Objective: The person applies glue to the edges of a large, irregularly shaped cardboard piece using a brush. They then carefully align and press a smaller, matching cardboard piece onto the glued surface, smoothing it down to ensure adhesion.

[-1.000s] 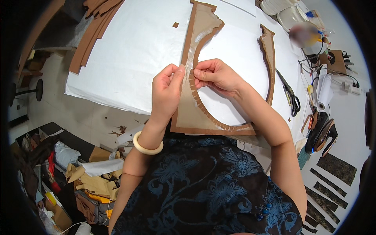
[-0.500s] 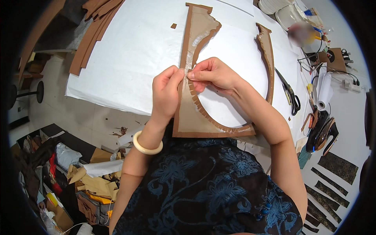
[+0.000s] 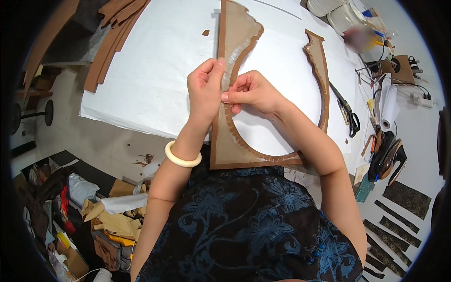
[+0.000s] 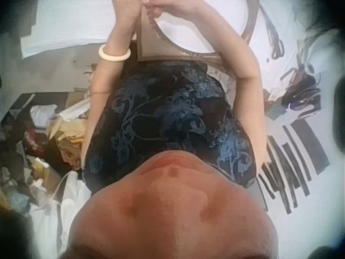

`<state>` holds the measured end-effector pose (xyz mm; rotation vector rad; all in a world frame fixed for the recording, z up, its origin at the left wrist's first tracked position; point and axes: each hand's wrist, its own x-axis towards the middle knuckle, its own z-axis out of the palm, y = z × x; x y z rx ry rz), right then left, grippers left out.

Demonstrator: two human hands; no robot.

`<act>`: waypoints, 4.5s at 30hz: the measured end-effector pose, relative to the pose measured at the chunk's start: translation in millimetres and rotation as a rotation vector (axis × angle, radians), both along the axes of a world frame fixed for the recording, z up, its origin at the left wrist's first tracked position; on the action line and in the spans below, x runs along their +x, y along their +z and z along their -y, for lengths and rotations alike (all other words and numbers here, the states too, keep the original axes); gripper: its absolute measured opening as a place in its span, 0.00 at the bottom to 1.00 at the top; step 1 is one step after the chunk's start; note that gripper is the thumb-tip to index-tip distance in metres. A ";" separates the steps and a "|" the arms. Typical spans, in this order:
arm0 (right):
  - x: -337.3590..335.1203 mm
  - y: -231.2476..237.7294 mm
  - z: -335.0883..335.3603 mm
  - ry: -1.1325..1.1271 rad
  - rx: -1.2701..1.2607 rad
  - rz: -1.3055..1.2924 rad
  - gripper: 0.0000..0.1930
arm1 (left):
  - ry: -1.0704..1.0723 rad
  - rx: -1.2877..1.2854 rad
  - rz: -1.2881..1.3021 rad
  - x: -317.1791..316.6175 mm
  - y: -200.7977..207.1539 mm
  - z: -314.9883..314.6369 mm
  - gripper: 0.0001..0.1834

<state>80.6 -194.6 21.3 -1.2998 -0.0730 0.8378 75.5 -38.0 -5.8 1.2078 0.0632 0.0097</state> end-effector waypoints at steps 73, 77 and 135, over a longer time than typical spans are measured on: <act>17.1 30.0 -4.3 -0.073 0.032 0.382 0.08 | -0.096 -0.266 0.106 9.2 51.3 -2.5 0.18; 15.8 27.9 -6.0 -0.086 0.027 0.395 0.08 | -0.109 -0.267 0.106 3.7 53.0 -0.8 0.18; 25.5 55.5 8.8 -0.157 0.146 0.513 0.09 | -0.191 -0.357 0.131 11.7 70.0 -2.9 0.15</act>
